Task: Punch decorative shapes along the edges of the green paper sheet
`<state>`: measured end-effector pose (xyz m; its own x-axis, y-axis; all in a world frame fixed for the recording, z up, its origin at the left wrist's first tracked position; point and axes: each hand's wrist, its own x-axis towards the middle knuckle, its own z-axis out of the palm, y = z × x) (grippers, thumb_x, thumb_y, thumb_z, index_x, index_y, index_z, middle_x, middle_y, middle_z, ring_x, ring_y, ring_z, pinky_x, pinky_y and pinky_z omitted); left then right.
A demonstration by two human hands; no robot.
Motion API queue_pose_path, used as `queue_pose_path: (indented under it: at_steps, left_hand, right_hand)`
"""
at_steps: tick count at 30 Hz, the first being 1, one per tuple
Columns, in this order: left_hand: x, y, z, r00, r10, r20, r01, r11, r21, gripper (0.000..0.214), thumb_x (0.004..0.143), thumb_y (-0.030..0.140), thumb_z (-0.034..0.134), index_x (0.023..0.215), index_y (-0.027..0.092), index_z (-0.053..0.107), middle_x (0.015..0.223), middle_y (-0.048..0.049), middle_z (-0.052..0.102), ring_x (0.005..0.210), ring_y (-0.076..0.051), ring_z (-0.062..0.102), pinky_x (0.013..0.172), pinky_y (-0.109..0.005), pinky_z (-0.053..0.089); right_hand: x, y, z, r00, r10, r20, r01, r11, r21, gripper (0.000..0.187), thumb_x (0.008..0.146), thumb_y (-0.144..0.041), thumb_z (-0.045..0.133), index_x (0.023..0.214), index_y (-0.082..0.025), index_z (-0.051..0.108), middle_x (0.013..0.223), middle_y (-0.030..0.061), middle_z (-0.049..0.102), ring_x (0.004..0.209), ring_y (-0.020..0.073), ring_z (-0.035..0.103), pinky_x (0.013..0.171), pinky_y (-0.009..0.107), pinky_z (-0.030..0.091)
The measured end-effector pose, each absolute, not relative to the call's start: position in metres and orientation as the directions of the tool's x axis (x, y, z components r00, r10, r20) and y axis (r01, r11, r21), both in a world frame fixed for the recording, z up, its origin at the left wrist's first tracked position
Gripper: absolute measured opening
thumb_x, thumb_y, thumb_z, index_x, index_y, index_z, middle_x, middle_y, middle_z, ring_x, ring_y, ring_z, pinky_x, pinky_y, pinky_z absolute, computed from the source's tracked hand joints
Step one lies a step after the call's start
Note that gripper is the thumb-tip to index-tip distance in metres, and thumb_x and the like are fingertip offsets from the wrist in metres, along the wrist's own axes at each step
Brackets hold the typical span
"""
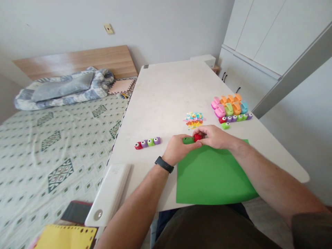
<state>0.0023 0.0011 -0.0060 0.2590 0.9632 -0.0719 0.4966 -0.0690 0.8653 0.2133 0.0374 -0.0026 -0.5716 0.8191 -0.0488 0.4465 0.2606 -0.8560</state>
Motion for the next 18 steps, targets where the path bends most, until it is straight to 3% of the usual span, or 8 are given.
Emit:
queue_pose_path:
  at_steps: [18]
  left_hand:
    - [0.0016,0.0044,-0.0102,0.28,0.96,-0.011,0.558,-0.153,0.816,0.058,0.076,0.065,0.073,0.107,0.017,0.08,0.07,-0.0012,0.069,0.06,-0.015,0.054,0.059,-0.028,0.041]
  right_hand:
    - [0.2097,0.0375,-0.0054,-0.546,0.835,-0.064,0.467,0.24,-0.851,0.022,0.076,-0.026,0.073,0.098,-0.02,0.069,0.085,0.0011,0.072,0.077,0.0176,0.063,0.071,0.03,0.048]
